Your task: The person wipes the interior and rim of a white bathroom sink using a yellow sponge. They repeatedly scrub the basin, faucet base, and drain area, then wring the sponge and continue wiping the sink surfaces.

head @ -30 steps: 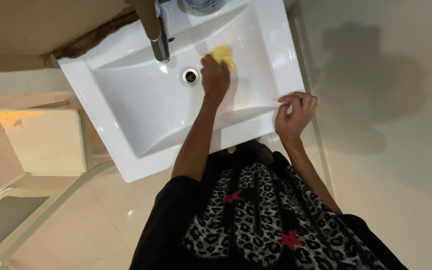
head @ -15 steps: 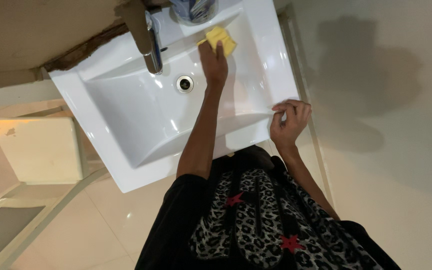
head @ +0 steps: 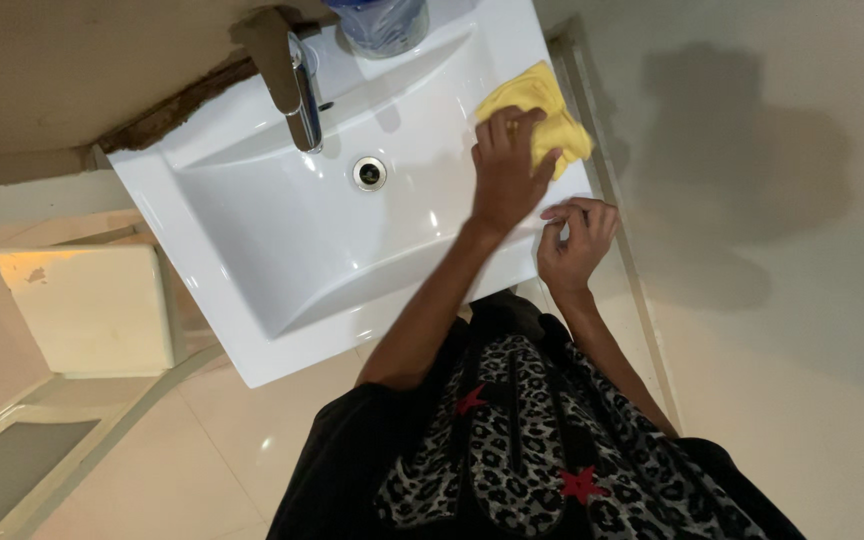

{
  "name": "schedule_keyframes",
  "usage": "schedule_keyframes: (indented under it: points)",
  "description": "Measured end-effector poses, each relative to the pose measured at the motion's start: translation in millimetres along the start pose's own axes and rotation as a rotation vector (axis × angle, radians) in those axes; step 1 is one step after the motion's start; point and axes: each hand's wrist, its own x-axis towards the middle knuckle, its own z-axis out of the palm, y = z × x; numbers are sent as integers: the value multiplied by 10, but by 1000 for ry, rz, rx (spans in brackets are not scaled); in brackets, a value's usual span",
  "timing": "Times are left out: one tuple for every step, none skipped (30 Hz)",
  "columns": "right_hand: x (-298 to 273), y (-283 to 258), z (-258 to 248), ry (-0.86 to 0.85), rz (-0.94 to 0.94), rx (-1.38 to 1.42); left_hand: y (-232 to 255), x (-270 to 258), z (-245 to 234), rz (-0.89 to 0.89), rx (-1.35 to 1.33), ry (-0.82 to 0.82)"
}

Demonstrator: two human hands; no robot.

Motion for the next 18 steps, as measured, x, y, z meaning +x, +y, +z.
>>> schedule_keyframes:
  points:
    - [-3, 5, 6, 1, 6, 0, 118, -38, 25, -69, 93, -30]
    - [-4, 12, 20, 1, 11, 1, 169, -22, 54, -48, 100, 4]
    - [-3, 30, 24, 4, 17, -1, 195, -9, 100, -26, 105, 36]
    - [-5, 43, 29, 3, 20, -1, 191, 5, 146, -3, 110, 69]
    - [-13, 39, 32, 2, 24, -2, 166, 38, 189, 12, 105, 85]
    - [-16, 37, 31, 1, 28, -2, 131, 103, 239, 27, 100, 101]
    - [-25, 39, 28, -4, 30, 2, 87, 168, 286, 38, 99, 117]
    - [-31, 42, 19, -9, 31, 6, 42, 235, 319, 65, 116, 128]
    - [-36, 32, 9, -15, 34, 9, -7, 305, 324, 91, 131, 137]
    - [-27, 28, 11, -18, 33, 8, -52, 377, 319, 117, 146, 145]
    - [-15, 42, 22, -21, 30, 8, -95, 453, 318, 103, 174, 126]
    - [-16, 46, 24, -24, 27, 8, -132, 536, 312, 90, 202, 107]
    - [-3, 45, 18, -15, 26, 12, -151, 648, 306, 79, 227, 90]
    - [7, 39, 10, -7, 25, 16, -159, 749, 299, 103, 234, 93]
    - [5, 30, 17, 1, 23, 25, -177, 834, 283, 127, 245, 98]
    - [5, 26, 28, -5, 27, 28, -195, 909, 266, 150, 256, 103]
    - [8, 30, 25, -12, 33, 27, -203, 988, 255, 136, 259, 66]
    - [12, 40, 26, -18, 38, 25, -214, 1070, 245, 121, 262, 30]
